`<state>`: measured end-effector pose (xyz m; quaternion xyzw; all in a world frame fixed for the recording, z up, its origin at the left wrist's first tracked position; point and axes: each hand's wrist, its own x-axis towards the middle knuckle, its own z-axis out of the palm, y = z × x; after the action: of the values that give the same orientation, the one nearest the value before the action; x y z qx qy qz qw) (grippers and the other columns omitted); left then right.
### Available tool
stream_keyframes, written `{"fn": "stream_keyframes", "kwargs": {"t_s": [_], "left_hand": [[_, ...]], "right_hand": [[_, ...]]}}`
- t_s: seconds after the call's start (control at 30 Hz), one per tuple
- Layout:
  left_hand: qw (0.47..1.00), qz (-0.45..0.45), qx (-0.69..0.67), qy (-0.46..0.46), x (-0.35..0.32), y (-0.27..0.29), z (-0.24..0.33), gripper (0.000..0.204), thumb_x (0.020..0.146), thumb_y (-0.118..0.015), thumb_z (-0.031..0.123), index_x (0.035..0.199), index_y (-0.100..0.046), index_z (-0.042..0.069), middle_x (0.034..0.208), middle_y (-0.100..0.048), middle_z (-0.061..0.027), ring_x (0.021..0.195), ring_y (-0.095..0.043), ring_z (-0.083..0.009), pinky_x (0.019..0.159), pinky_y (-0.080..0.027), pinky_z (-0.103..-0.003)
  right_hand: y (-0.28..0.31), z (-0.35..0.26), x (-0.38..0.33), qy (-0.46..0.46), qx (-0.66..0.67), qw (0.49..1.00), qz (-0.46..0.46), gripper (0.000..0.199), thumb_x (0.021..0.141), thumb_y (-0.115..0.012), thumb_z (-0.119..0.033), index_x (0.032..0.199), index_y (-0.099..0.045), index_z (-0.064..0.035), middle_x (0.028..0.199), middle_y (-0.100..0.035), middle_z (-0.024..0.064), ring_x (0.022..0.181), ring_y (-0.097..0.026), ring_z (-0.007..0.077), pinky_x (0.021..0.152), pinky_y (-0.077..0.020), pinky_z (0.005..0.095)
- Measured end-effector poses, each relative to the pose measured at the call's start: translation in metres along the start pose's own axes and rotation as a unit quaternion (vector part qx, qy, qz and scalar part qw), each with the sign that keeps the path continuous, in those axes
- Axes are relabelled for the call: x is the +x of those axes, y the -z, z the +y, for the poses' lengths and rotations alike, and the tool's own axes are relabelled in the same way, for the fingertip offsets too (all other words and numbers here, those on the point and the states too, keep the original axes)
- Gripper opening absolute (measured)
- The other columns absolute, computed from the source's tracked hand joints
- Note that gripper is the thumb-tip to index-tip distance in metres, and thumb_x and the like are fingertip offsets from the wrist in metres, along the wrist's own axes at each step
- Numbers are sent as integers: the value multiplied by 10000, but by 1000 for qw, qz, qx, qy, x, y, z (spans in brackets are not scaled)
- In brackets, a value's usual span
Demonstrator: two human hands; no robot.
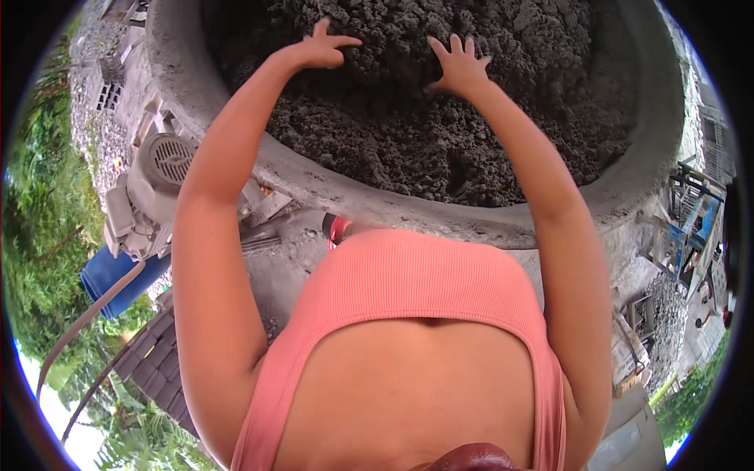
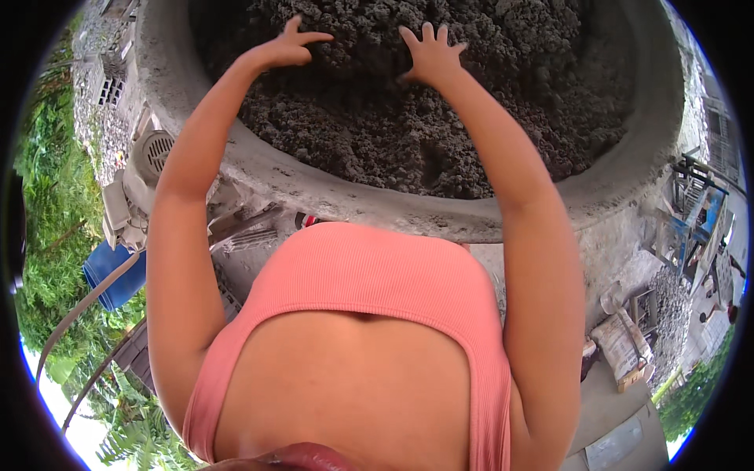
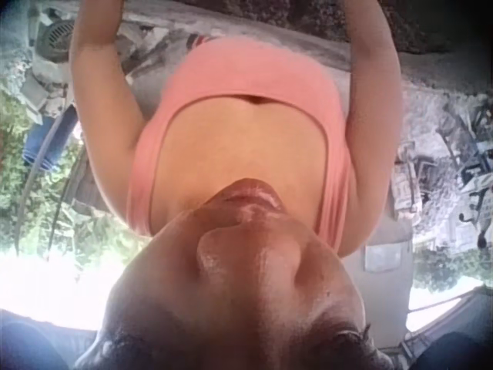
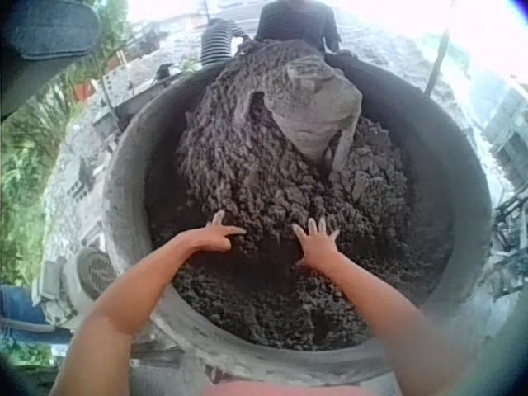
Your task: The person uses their hands and a small shovel to mix dry concrete and aggregate inside a rotating electric concrete mixer, occasionally patting the mixture and reaching in to distribute the material.
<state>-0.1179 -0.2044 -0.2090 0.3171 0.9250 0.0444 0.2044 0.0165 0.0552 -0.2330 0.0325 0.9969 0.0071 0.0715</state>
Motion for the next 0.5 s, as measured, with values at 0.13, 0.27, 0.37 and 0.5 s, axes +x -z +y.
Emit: {"fn": "stream_keyframes", "kwargs": {"t_s": [0.13, 0.27, 0.37, 0.5], "left_hand": [[997, -12, -46, 67, 0, -23, 36, 533, 761, -562, 244, 1293, -549, 282, 1457, -136, -320, 1196, -370, -586, 1033, -366, -531], [990, -44, -121, 59, -18, -28, 83, 382, 720, -572, 253, 1047, -710, 113, 1303, -331, -375, 1138, -399, -537, 1008, -375, -513], [968, -178, -141, -107, -15, -41, 88, 376, 780, -529, 216, 1078, -688, 53, 1331, -425, -346, 1155, -429, -538, 1012, -371, -517], [905, -367, -188, -105, -42, 12, 131, 402, 849, -458, 175, 1177, -661, 61, 1254, -594, -180, 1058, -619, -305, 985, -455, -412]], "right_hand": [[-3, 6, -2, 4, -27, 1000, 8, 862, 700, -805, -378, 1416, -333, -303, 1377, -379, 147, 1283, -354, 408, 932, -395, 670], [-4, 13, -16, 14, 28, 999, 19, 719, 678, -789, -232, 1297, -423, -241, 1267, -438, 152, 1172, -438, 382, 857, -466, 594], [-4, 22, -30, 27, 101, 993, -59, 686, 706, -729, -176, 1320, -425, -198, 1232, -482, 193, 1127, -500, 424, 873, -493, 508], [25, 61, -44, 119, 110, 954, -252, 550, 712, -695, -137, 1239, -540, -102, 1136, -560, 196, 1071, -564, 396, 876, -503, 437]]}}
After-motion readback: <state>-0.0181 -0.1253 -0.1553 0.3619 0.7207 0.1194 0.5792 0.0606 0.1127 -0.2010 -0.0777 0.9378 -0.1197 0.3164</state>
